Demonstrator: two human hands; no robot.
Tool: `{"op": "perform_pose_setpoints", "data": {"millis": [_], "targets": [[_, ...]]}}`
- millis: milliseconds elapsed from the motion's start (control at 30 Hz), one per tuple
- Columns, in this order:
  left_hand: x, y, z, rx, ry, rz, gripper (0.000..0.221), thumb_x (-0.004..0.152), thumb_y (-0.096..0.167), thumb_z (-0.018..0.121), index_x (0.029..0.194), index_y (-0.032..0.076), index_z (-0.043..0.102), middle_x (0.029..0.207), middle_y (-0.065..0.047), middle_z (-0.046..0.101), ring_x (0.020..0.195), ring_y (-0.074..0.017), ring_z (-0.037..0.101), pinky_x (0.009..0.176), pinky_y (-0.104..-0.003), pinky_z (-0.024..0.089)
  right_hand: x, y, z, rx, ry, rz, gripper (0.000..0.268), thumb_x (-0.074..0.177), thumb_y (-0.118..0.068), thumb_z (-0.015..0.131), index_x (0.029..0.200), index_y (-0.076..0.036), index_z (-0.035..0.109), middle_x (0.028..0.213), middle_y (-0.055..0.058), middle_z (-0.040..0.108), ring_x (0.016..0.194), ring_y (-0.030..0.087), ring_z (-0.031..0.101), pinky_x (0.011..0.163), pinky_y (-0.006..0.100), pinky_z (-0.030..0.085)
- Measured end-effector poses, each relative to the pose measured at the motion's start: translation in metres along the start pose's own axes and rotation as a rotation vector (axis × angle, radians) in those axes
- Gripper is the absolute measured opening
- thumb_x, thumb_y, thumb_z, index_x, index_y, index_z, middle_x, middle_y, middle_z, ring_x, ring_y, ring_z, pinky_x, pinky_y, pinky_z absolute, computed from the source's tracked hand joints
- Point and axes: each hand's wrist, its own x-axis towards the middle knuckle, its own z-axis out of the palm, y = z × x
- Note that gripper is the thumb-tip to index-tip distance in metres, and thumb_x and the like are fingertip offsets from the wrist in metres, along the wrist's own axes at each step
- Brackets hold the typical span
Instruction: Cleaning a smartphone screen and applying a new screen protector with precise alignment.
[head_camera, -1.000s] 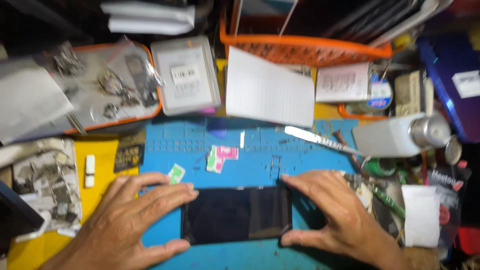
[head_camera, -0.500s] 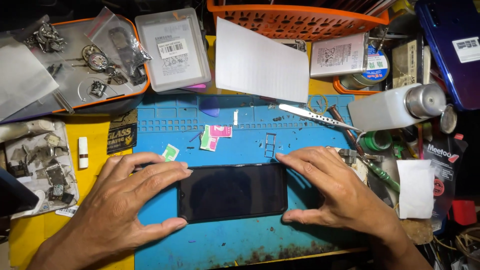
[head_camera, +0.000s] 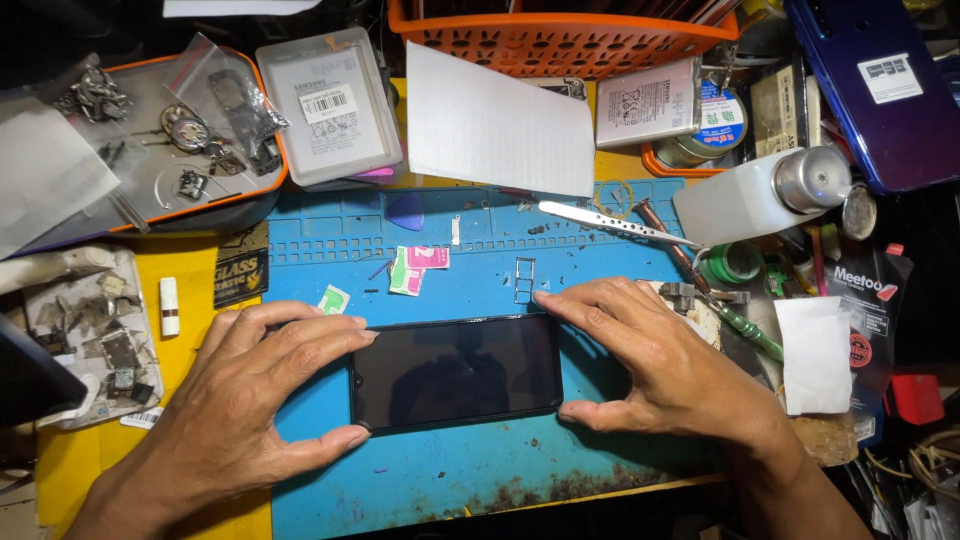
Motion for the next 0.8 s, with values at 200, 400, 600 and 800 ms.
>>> {"op": "perform_pose_setpoints", "data": {"millis": [200, 400, 600, 800], "targets": [[-0.0032, 0.0009, 0.0011, 0.108, -0.118, -0.059, 0.103, 0.067, 0.074, 0.083, 0.150, 0.023, 0.051, 0.140, -0.003, 0.056, 0.124, -0.0269, 0.052, 0.095, -0.044, 0.042, -0.0002, -0.0010, 0.0050, -0.065, 0.064, -0.005, 0.087, 0.081, -0.053, 0.083, 0.149, -0.011, 0.049, 0.132, 0.014, 0.053, 0.123, 0.033, 0.051, 0.101, 0.050, 0.047], [-0.0003, 0.0031, 0.0051, 0.092, 0.010, 0.020, 0.088, 0.071, 0.066, 0.084, 0.138, 0.016, 0.058, 0.130, -0.005, 0.060, 0.124, -0.0273, 0.054, 0.100, -0.042, 0.043, 0.0029, -0.0060, 0.0016, -0.017, 0.120, -0.032, 0.076, 0.080, -0.055, 0.081, 0.132, -0.006, 0.057, 0.123, 0.013, 0.056, 0.117, 0.028, 0.056, 0.100, 0.042, 0.047], [-0.0035, 0.0025, 0.0069, 0.112, 0.050, 0.049, 0.092, 0.070, 0.068, 0.085, 0.140, 0.015, 0.057, 0.130, -0.003, 0.062, 0.126, -0.0258, 0.054, 0.100, -0.041, 0.042, 0.0018, -0.0032, 0.0040, -0.005, 0.118, -0.041, 0.076, 0.079, -0.054, 0.085, 0.131, -0.006, 0.056, 0.123, 0.011, 0.059, 0.116, 0.028, 0.057, 0.099, 0.041, 0.048], [-0.0035, 0.0022, 0.0072, 0.114, 0.066, 0.052, 0.093, 0.069, 0.068, 0.087, 0.140, 0.016, 0.057, 0.129, -0.002, 0.063, 0.126, -0.0258, 0.054, 0.102, -0.042, 0.042, 0.0017, -0.0014, 0.0022, 0.017, 0.093, -0.047, 0.078, 0.079, -0.058, 0.080, 0.132, -0.006, 0.056, 0.125, 0.010, 0.062, 0.115, 0.026, 0.060, 0.100, 0.040, 0.045]]}}
